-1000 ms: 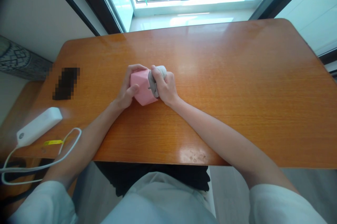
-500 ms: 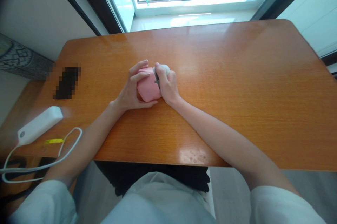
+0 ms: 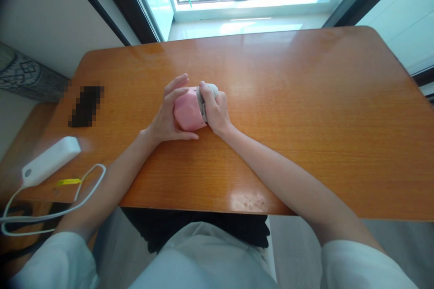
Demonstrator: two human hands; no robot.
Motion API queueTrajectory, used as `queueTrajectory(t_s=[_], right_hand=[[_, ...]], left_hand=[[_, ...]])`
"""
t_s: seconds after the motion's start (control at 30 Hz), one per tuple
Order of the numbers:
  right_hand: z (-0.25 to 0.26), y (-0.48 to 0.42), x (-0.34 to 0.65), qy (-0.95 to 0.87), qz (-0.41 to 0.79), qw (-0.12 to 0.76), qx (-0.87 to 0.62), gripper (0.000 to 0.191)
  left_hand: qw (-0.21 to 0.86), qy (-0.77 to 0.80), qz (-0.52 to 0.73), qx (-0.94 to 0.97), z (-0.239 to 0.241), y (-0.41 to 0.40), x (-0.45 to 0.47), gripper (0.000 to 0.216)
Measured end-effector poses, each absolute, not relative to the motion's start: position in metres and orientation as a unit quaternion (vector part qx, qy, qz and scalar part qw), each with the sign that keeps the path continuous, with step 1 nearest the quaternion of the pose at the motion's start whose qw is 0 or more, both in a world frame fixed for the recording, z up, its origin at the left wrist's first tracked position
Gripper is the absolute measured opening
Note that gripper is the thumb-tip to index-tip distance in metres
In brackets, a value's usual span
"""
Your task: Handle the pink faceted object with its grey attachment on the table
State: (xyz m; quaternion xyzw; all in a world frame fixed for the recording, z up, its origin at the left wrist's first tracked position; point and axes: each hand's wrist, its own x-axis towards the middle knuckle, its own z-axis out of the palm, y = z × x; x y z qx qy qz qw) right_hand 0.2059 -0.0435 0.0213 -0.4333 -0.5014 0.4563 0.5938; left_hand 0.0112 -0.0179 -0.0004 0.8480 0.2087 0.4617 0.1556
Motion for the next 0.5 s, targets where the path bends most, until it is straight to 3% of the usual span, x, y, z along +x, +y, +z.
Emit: queueTrajectory(t_s=[0.23,0.43,0.5], right_hand=[[0.024,-0.050,0.204,-0.506,0.446,0.605,-0.422,0.060],[0.025,-0.050,0.203,-0.494,0.455,0.600,-0.434,0.066],[0.026,-0.047,0.203,-0.491,0.459,0.599,-0.434,0.067]], left_hand=[[0.162,0.203,0.479,0.839,0.008,-0.023,0.015,0.105],[0.324,0.268,0.458,0.784,0.001,-0.023,0.012,0.082],[0.323,0.263,0.464,0.782,-0.004,-0.021,0.012,0.091]])
